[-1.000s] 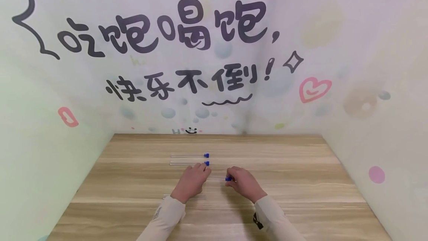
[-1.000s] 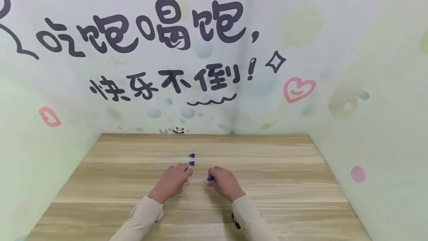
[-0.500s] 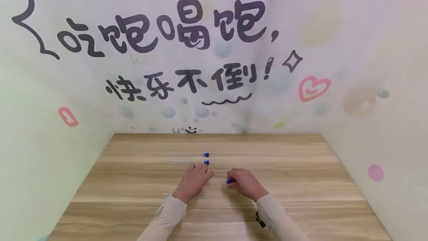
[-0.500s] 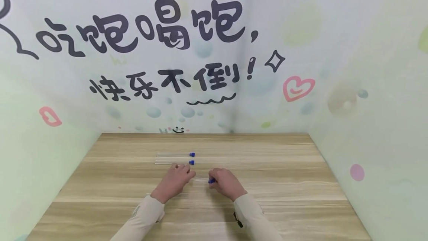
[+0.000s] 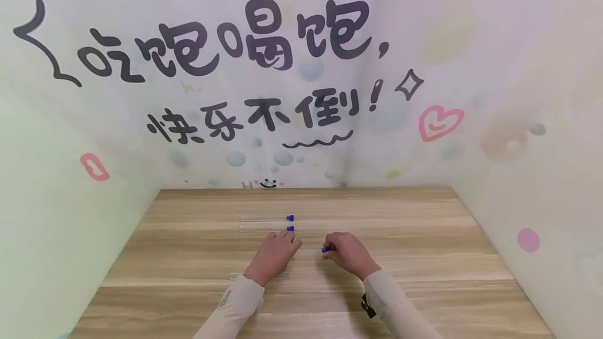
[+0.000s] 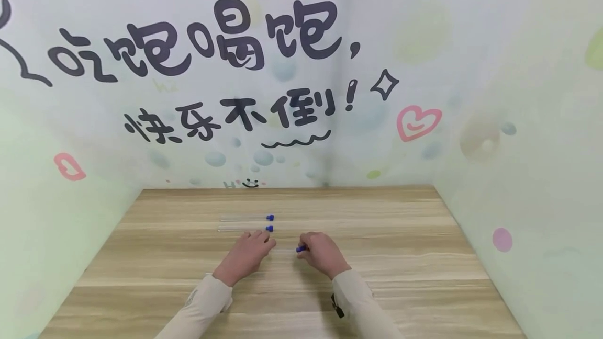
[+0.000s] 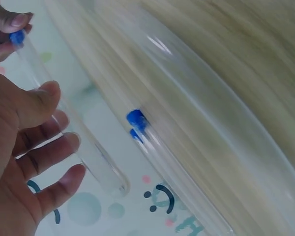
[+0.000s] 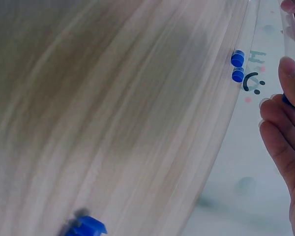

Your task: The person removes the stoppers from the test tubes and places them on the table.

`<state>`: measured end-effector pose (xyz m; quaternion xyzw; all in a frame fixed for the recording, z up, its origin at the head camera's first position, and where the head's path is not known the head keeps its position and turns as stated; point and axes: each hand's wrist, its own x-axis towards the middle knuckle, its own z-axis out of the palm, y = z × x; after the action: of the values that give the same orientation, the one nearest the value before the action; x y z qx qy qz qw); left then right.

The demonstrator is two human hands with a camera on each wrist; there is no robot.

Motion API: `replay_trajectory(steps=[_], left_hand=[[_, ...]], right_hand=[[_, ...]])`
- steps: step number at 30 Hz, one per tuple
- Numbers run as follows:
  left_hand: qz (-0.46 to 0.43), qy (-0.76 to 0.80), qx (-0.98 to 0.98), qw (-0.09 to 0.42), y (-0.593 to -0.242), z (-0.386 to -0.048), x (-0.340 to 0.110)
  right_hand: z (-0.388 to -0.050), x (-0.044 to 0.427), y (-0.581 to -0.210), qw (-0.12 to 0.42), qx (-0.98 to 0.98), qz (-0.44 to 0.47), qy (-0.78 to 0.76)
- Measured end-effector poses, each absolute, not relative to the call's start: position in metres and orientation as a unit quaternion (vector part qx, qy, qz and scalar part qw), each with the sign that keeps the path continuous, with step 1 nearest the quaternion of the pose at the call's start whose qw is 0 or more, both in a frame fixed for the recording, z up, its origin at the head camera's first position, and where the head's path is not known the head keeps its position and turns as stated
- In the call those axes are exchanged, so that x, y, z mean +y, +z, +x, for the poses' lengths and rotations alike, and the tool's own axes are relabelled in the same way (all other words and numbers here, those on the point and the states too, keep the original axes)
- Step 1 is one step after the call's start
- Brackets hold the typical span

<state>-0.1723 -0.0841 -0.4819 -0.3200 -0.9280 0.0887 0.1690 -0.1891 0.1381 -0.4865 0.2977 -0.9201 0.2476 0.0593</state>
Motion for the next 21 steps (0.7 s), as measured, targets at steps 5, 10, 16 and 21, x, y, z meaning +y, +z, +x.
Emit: replay_trajectory(steps=[5,10,16,21], left_hand=[[-0.319,0.089,-0.928,0.169,-0.4782,-0.1691,-0.0801],[-0.321,0.088,-0.929,0.161,-0.478,-0.1678,-0.0783],[-0.315,0.085,-0.932,0.158,-0.4797,-0.1686,-0.0801],[-0.306,0.096,-0.933,0.16,-0.48,-0.1719,-0.0814]], right_hand=[[-0.1872,0.14,-0.4896,0.086,-0.92,0.281,0.26],[-0.187,0.1409,-0.4883,0.112,-0.919,0.27,0.263],[-0.1887,0.1398,-0.4905,0.123,-0.916,0.294,0.243],[-0.1877,0.1375,-0.4878,0.129,-0.912,0.31,0.234]])
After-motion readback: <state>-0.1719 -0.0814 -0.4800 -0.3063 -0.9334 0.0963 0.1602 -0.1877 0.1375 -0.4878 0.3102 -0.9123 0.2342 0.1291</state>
